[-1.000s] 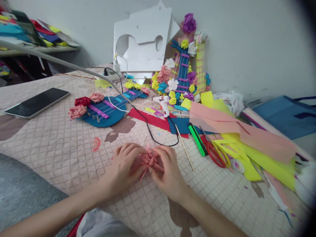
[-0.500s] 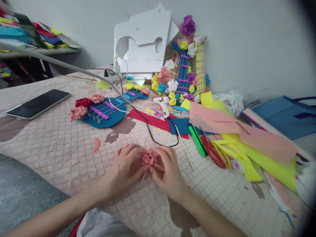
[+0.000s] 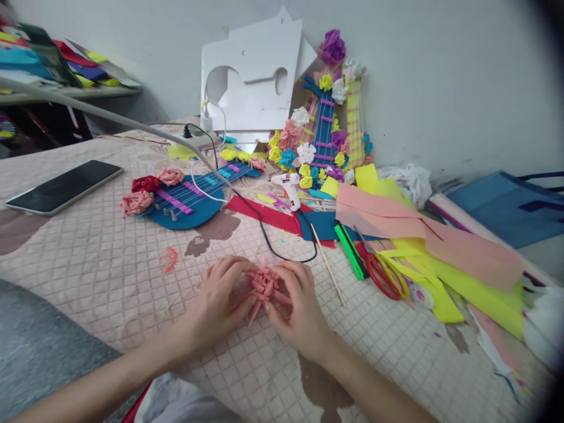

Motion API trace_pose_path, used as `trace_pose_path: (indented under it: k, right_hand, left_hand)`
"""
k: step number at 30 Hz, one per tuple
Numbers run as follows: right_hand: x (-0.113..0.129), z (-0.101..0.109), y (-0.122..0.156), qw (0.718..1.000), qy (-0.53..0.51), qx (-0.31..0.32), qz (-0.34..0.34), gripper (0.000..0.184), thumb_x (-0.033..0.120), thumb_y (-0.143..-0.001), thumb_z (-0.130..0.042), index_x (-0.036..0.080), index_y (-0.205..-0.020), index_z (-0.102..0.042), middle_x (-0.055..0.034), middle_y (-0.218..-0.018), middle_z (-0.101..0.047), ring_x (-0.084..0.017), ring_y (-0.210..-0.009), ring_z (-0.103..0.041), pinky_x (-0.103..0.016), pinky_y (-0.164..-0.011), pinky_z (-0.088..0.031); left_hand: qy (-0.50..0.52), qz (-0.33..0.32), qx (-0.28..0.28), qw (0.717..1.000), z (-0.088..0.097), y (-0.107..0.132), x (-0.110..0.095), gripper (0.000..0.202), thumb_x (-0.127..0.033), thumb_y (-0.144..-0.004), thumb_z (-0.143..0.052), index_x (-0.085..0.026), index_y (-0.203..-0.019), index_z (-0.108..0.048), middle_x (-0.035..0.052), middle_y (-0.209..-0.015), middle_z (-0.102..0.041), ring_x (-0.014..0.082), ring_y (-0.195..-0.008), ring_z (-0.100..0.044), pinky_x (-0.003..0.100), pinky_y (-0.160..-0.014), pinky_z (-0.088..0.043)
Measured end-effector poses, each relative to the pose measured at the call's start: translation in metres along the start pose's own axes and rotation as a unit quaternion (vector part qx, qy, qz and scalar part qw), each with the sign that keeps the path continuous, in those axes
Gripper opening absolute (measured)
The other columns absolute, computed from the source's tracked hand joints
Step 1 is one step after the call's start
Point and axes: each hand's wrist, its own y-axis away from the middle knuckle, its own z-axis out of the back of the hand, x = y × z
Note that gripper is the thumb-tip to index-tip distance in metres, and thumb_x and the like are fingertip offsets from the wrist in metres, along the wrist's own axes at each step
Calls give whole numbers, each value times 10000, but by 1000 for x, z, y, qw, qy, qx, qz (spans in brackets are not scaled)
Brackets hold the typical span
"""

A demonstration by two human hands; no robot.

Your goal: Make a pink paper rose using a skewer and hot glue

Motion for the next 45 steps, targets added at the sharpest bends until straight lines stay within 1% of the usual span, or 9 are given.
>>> trace_pose_path:
  k: [4,10,17,29,37,39,41,43,45]
  right_hand:
    - [2,4,2,999,-26,-20,9,462,207,-816,-566,211,-1263,-450,-96,-1228,-442,-250,-1174,-412,-446,-1007,-396]
    - [-1,12,7,997,-55,-57,9,366,170,-862,-499,238,-1222,-489,-82,-1191,-475,-227,-1156,-452,-427,-996,-424]
    - [-3,5,4,999,-32,-18,11,482,156,-787,-587,231,-1246,-459,-86,-1219,-447,-244,-1170,-406,-442,-1007,-402]
    - [-7,-1,2,1000,-13,-13,0,468,144,-797,-571,233,-1243,-460,-93,-1218,-452,-251,-1158,-415,-462,-1007,-390]
    - [-4,7,2,997,-48,-53,26,410,193,-836,-559,240,-1235,-477,-92,-1202,-475,-231,-1160,-459,-434,-994,-424]
    - [-6,13,3,995,-62,-69,39,337,190,-870,-529,237,-1202,-498,-85,-1172,-514,-199,-1099,-515,-377,-943,-461]
    - [-11,20,6,994,-57,-76,45,217,178,-906,-482,232,-1107,-541,-59,-1049,-584,-165,-966,-575,-312,-838,-492]
    - [-17,29,11,996,-30,-78,33,142,187,-933,-443,225,-991,-566,-29,-902,-623,-143,-832,-601,-268,-733,-487]
    - [-24,40,19,997,-1,-82,8,141,224,-945,-442,218,-882,-568,-1,-772,-626,-125,-714,-603,-236,-647,-461]
  left_hand:
    - [2,2,-7,1000,-1,1,2,340,-174,-830,-590,-234,-1144,-473,73,-1150,-531,234,-1104,-495,413,-910,-431]
    - [-5,1,-1,1000,0,2,2,343,-223,-846,-589,-247,-1164,-460,69,-1152,-537,239,-1110,-500,415,-912,-433]
    - [-33,4,-10,999,-3,1,2,332,-202,-824,-591,-223,-1134,-475,63,-1111,-575,241,-1068,-536,405,-896,-427]
    - [-40,32,9,999,-4,2,2,332,-253,-842,-597,-232,-1146,-465,52,-1110,-581,236,-1066,-540,412,-901,-401]
    - [-80,27,-22,996,-10,1,6,299,-300,-840,-573,-256,-1119,-474,42,-1078,-615,254,-1015,-578,424,-856,-403]
    - [-82,27,-24,996,-11,1,7,288,-337,-842,-567,-261,-1108,-487,44,-1076,-624,264,-1018,-583,438,-854,-405]
    - [-85,34,-34,995,-12,0,9,293,-377,-836,-559,-261,-1099,-501,49,-1078,-632,286,-1029,-584,469,-860,-404]
    - [-81,37,-38,995,-13,0,11,306,-399,-829,-560,-260,-1097,-510,53,-1073,-636,297,-1033,-587,487,-866,-414]
    - [-63,36,-37,997,-12,-1,12,313,-394,-822,-571,-254,-1096,-509,60,-1072,-634,292,-1041,-588,479,-870,-439]
